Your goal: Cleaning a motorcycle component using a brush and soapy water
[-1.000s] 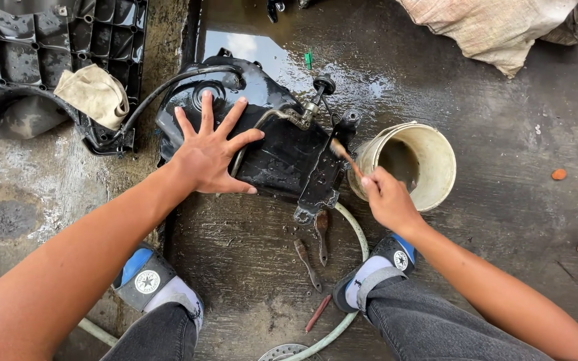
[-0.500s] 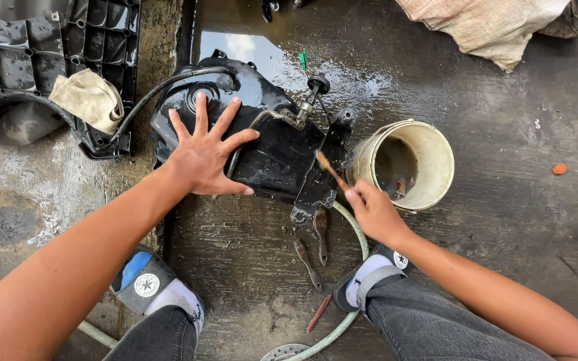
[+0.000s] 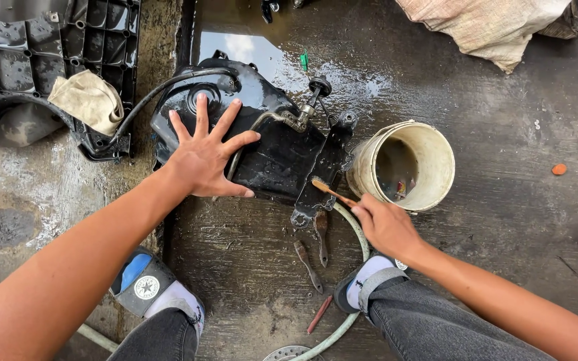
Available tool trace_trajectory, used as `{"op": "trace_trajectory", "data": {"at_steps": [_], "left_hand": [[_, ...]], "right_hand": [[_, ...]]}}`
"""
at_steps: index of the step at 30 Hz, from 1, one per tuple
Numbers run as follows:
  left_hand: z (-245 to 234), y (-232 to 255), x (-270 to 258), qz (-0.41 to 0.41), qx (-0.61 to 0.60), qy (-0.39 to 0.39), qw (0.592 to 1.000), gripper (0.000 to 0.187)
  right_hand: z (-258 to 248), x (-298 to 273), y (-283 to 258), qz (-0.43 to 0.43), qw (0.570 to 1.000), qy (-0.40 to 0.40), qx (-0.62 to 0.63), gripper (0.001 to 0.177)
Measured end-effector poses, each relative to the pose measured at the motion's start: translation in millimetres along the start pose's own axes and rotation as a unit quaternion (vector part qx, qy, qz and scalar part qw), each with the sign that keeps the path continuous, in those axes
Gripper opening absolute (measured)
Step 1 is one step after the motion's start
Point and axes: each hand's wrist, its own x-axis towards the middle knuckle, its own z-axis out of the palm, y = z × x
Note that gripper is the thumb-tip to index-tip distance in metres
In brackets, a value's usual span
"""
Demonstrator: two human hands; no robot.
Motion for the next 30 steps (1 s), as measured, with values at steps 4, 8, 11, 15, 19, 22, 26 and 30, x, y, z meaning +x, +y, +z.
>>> {"op": "trace_trajectory", "data": {"at_steps": [4,8,11,15,19,22,26,30], "left_hand": [[6.7,-1.9,1.2,0.003,0.002,0.011,1.0,0.109],[5.2,-1.2,1.8,0.003,-0.001,0.019,1.0,0.109],[5.6,-0.5,1.3,0.001,-0.01,0.027,1.0,0.11],[8.3,-1.0,1.8,0.0,-0.007,0.027,1.0,0.112],[12.0,-1.4,2.4,0.003,-0.006,0.028,1.0,0.11],[9.0,0.3,2.6,-0.002,-0.008,0.032,0.999,0.111],[2.1,0.8,-0.2,-0.002,-0.011,0.023,1.0,0.111],[4.5,0.9,0.6,0.0,-0.004,0.015,1.0,0.11]], "right_hand": [[-16.6,14.0,0.5,0.033,0.998,0.047,-0.03,0.029],[-8.3,28.1,3.9,0.073,0.995,0.049,0.039,0.026],[4.8,18.1,-5.4,0.077,0.993,0.033,0.081,0.025],[11.5,-6.4,-21.1,0.094,0.993,0.004,0.069,0.029],[22.1,17.7,4.4,0.082,0.989,-0.006,0.127,0.028],[-0.9,19.7,-19.7,0.115,0.984,0.016,0.133,0.029],[-17.2,9.8,-10.8,0.103,0.994,-0.019,-0.012,0.03],[-87.0,2.9,-52.6,0.11,0.968,-0.012,-0.225,0.029]]}}
